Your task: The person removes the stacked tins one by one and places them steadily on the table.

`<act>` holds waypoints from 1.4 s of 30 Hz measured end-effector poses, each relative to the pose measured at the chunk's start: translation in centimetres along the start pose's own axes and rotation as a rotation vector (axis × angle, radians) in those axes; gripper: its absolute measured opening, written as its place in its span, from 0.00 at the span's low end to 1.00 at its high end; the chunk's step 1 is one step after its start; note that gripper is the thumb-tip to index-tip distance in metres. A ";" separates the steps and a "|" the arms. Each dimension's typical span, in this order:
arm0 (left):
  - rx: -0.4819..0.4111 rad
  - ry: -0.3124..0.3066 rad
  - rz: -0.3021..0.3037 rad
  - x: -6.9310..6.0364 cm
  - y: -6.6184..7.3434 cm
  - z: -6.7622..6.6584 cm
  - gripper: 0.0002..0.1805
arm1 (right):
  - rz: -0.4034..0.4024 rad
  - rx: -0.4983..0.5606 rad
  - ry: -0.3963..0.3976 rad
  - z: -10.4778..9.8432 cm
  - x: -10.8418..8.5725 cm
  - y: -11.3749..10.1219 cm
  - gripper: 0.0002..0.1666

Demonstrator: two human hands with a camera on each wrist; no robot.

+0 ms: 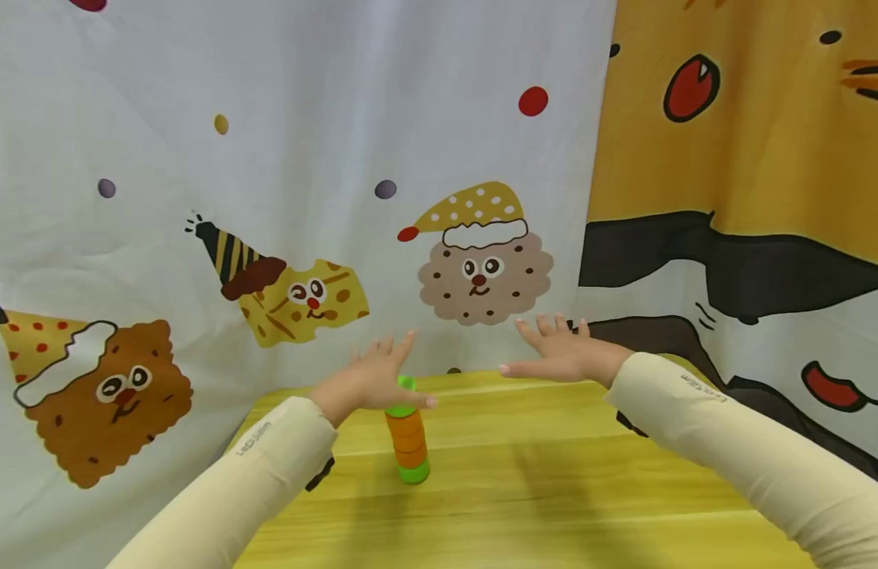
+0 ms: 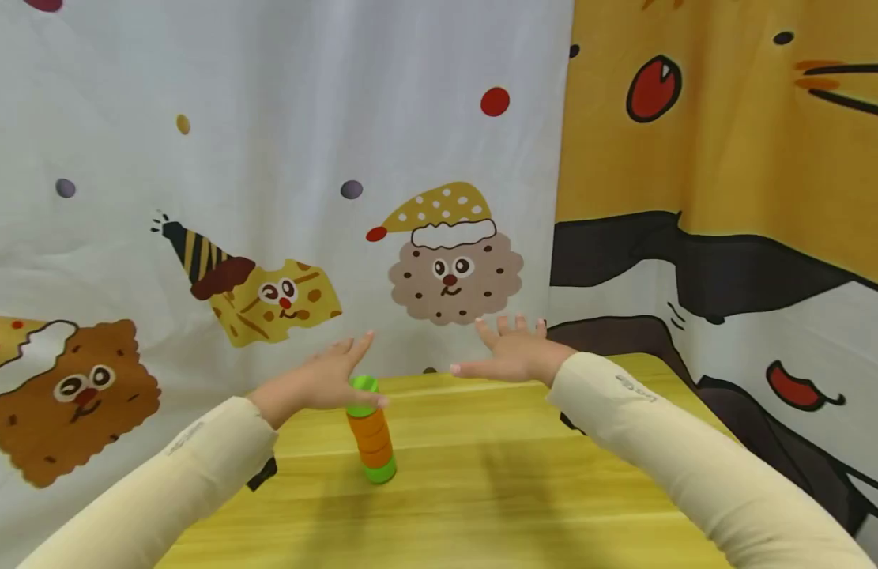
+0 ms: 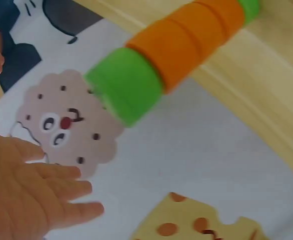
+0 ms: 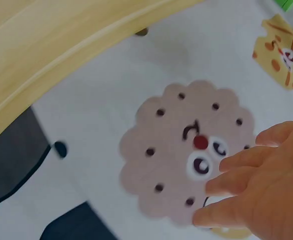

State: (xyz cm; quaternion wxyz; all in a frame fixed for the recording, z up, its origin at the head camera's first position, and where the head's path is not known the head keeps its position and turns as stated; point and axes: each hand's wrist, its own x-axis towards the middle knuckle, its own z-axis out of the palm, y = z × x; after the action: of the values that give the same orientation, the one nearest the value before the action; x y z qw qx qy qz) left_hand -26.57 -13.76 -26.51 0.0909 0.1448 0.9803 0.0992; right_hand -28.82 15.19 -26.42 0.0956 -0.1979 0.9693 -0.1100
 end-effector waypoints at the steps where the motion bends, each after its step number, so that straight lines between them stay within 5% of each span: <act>1: -0.027 0.000 0.003 0.0 -0.4 0.2 0.62 | -0.016 0.001 -0.001 0.2 0.4 -0.4 0.63; 12: -0.248 0.075 -0.009 0.5 -3.7 2.6 0.60 | -0.196 0.029 -0.039 2.5 3.8 -6.2 0.64; 27: -0.412 0.156 -0.022 1.5 -7.0 6.7 0.44 | -0.250 0.119 -0.043 6.1 7.9 -9.8 0.58; 30: -0.444 0.176 0.006 1.6 -7.1 7.2 0.40 | -0.277 0.153 -0.022 6.6 8.2 -10.0 0.54; 36: -0.478 0.202 0.044 1.7 -7.2 8.0 0.36 | -0.386 0.201 0.028 7.7 9.0 -10.5 0.29; 42: -0.497 0.203 0.063 1.9 -7.3 8.3 0.28 | -0.380 0.171 0.069 8.6 9.6 -11.1 0.26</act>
State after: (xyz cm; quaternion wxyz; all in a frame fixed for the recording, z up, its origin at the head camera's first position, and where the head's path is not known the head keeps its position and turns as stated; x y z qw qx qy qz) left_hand -28.53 -18.65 -36.43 0.0216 0.1379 0.9250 0.3535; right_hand -31.46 -0.15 -33.25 0.0562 -0.3645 0.9044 -0.2146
